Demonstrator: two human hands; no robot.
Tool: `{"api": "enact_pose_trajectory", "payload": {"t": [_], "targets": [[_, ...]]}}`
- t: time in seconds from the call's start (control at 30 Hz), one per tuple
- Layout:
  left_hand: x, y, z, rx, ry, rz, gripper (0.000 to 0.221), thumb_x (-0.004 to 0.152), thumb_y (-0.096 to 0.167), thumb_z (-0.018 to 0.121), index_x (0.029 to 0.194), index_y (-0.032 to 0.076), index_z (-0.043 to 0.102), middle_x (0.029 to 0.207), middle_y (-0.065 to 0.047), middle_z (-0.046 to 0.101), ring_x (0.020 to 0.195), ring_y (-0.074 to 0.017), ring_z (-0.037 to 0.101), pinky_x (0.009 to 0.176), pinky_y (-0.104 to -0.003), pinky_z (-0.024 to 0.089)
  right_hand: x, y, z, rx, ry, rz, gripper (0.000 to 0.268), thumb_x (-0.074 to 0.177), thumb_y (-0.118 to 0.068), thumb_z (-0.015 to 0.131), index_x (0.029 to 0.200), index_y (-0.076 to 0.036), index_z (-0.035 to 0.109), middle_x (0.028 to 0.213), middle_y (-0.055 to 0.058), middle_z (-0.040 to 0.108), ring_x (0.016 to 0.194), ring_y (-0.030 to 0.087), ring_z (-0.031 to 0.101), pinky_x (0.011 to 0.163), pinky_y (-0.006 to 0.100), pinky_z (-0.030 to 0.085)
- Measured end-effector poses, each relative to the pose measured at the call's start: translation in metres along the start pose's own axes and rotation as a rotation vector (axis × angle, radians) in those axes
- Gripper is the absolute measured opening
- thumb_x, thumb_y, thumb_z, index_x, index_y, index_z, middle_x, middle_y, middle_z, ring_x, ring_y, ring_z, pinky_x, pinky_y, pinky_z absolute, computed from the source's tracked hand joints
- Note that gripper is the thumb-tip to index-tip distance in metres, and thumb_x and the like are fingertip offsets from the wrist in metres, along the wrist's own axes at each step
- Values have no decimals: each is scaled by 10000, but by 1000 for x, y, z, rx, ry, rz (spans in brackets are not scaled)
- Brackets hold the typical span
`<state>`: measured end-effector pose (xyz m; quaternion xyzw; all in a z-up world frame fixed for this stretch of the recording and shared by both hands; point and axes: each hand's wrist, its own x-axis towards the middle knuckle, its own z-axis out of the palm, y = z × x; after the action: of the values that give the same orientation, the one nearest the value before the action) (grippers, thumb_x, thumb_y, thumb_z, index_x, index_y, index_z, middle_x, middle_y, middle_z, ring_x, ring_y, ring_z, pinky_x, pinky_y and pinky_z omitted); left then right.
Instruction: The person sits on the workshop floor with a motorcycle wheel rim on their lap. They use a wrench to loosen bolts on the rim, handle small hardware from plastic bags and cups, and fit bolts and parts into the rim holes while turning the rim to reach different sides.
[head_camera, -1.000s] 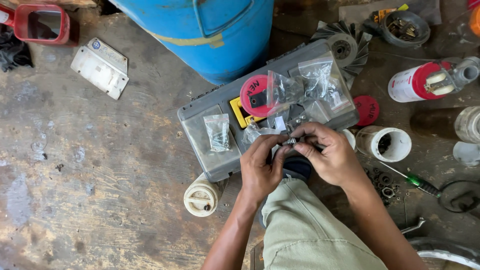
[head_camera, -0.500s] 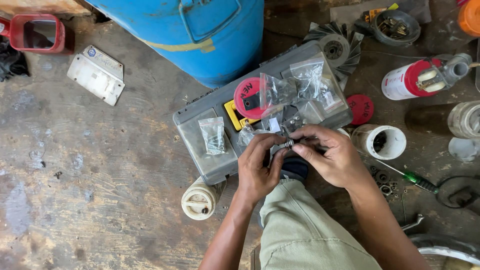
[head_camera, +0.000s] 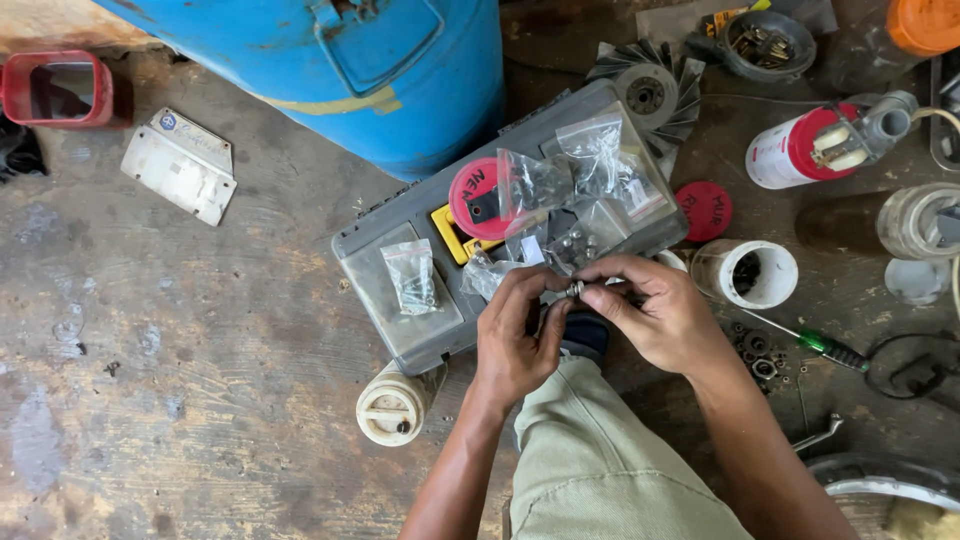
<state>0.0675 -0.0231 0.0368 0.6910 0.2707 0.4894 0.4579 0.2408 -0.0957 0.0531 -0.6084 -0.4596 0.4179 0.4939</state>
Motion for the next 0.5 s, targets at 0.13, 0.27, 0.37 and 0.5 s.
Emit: {"api": "enact_pose_trajectory", "payload": {"t": [0.13,0.27,0.37,0.5], "targets": [[0,1,4,2,-10,-1,145,938,40,704,1080,58,685,989,-123,709,512,-269,548,498,-357,470,1,-13,-4,82,-26,-5,333,928,-13,662,1257,36,663,958,176,765,761,153,729,651,322,600],[2,3,11,8,-24,6,145,933,29,709,1073,54,681,988,-118,710,511,-257,556,493,-351,473,-9,9,-12,-45,34,17,190,921,-61,704,1098,-7,749,875,107,766,767,116,722,667,293,602],[1,2,16,1,-32,5,144,928,27,714,1065,53,678,992,-118,714,511,-255,553,492,-346,470,-9,3,-14,34,37,23,263,884,-41,740,1144,-2,738,926,119,770,798,126,712,720,317,613],[4,5,20,-3,-47,0,154,934,3,700,1080,43,671,996,-133,709,513,-267,564,487,-360,474,-10,6,-18,30,45,37,250,908,-70,722,1146,7,733,899,125,755,790,136,690,698,328,612]]}}
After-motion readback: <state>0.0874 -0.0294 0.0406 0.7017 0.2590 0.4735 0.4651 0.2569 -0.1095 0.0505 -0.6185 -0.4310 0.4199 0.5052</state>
